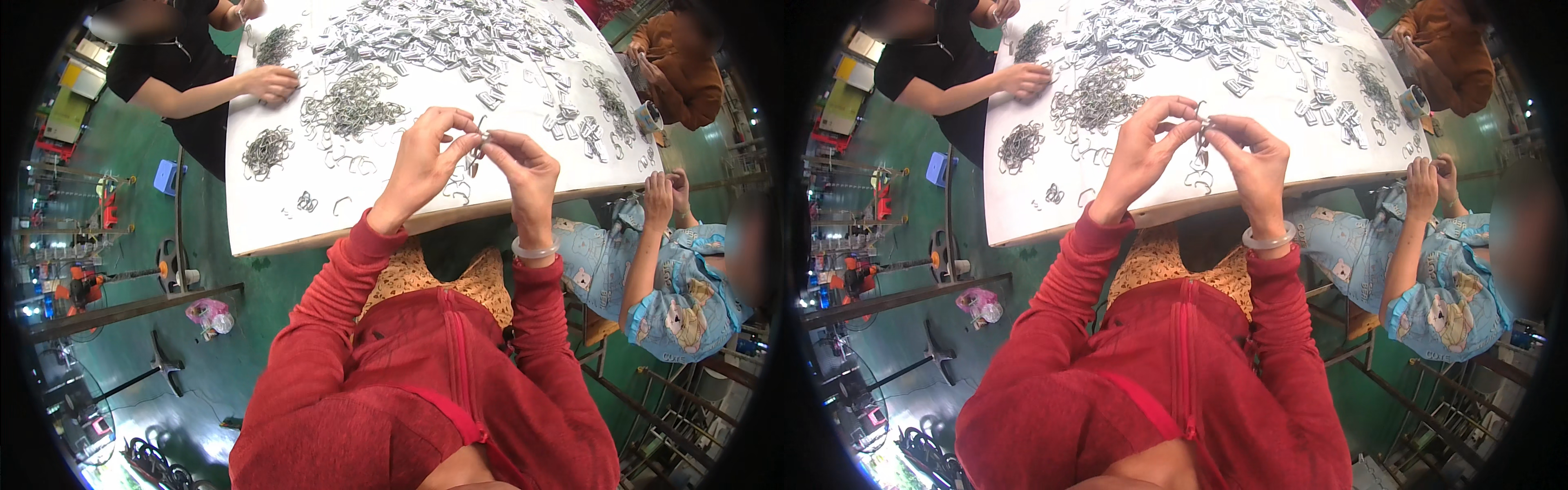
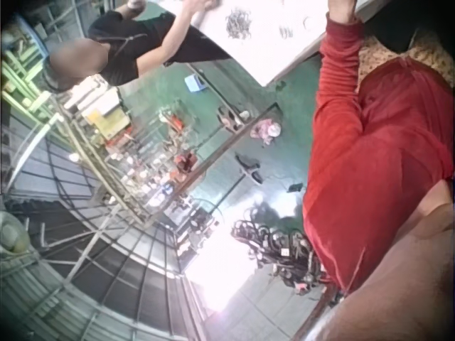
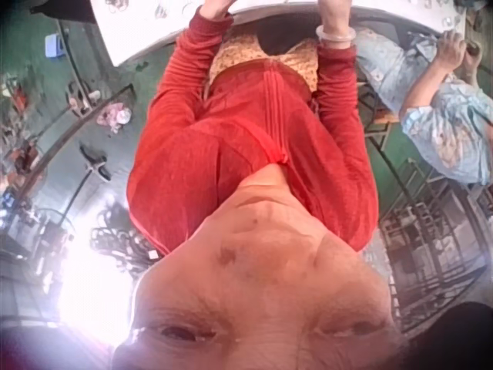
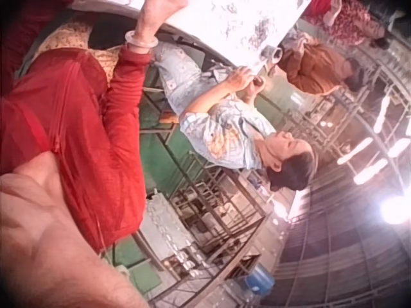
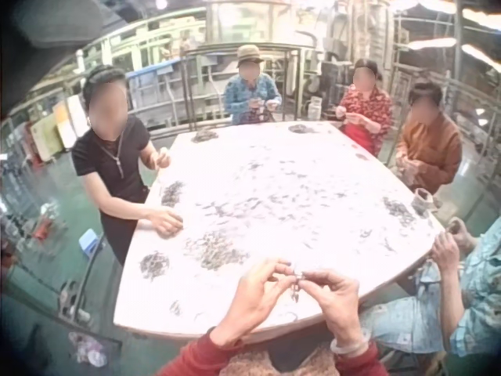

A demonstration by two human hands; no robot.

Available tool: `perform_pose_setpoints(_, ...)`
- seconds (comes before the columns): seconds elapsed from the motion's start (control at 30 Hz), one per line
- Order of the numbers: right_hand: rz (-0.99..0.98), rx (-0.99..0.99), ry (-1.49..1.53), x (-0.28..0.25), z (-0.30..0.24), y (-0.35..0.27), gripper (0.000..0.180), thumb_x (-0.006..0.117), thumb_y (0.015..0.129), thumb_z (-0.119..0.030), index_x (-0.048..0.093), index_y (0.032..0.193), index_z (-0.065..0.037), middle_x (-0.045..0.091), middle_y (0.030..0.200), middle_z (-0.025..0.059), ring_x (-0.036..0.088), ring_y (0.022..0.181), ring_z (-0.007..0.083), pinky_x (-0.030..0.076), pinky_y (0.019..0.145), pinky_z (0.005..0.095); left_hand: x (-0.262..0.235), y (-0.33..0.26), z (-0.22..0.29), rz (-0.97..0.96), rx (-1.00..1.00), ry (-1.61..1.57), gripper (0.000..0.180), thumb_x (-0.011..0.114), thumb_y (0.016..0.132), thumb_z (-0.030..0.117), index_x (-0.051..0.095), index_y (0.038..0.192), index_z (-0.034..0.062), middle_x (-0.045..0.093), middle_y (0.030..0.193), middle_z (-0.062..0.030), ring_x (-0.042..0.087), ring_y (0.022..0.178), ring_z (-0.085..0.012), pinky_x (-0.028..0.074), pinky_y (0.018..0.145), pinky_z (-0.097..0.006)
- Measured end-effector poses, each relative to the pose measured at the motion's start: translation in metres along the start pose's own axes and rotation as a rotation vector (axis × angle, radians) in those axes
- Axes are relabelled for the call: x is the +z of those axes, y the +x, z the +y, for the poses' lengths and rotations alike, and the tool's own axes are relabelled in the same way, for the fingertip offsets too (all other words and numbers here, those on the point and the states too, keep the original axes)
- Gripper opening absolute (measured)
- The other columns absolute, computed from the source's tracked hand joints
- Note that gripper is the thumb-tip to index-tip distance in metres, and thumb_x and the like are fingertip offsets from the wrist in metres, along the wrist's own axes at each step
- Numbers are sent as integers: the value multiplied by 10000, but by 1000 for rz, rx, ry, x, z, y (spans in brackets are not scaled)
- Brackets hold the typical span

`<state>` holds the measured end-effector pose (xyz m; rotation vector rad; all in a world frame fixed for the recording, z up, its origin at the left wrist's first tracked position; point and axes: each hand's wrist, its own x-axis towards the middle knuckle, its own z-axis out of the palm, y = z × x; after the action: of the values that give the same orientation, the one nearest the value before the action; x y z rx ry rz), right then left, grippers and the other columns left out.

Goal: The person picks small metal hooks and rectangular metal pieces from a table and connects them by hand. They repeatedly form short chains and hang them on a nearby rack. Other people at the table perform similar assembly actions.

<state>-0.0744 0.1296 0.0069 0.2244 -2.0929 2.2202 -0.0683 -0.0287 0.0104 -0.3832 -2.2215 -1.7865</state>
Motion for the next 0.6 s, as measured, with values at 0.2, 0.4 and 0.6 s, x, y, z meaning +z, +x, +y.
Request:
perform_pose_setpoints(0.2, -86, -59, -151, -15, 0, 14, 164, 681, 800, -61, 698, 950, 2, 680, 790, 49, 545, 669, 70, 421, 626, 202, -3, -15, -4, -46, -179, -253, 97, 515, 913, 16, 537, 996, -29, 638, 930, -87, 598, 857, -123, 478, 797, -258)
perform_pose_setpoints(0.4, -17, 53, -421, -45, 67, 114, 229, 623, 857, -182, 682, 954, 17, 687, 786, 98, 632, 712, 149, 471, 656, 265, 5, -33, -4, 55, -215, -412, 96, 565, 891, 43, 577, 938, -40, 639, 819, -67, 591, 766, -112, 484, 722, -250)
perform_pose_setpoints(0.6, 97, 87, -1167, -19, 140, 164, 453, 708, 752, -263, 564, 1116, -36, 637, 977, 225, 607, 932, 368, 473, 795, 426, 10, -54, 4, 46, -238, -396, 97, 608, 873, 58, 591, 939, -11, 636, 850, -75, 604, 764, -129, 486, 719, -255)
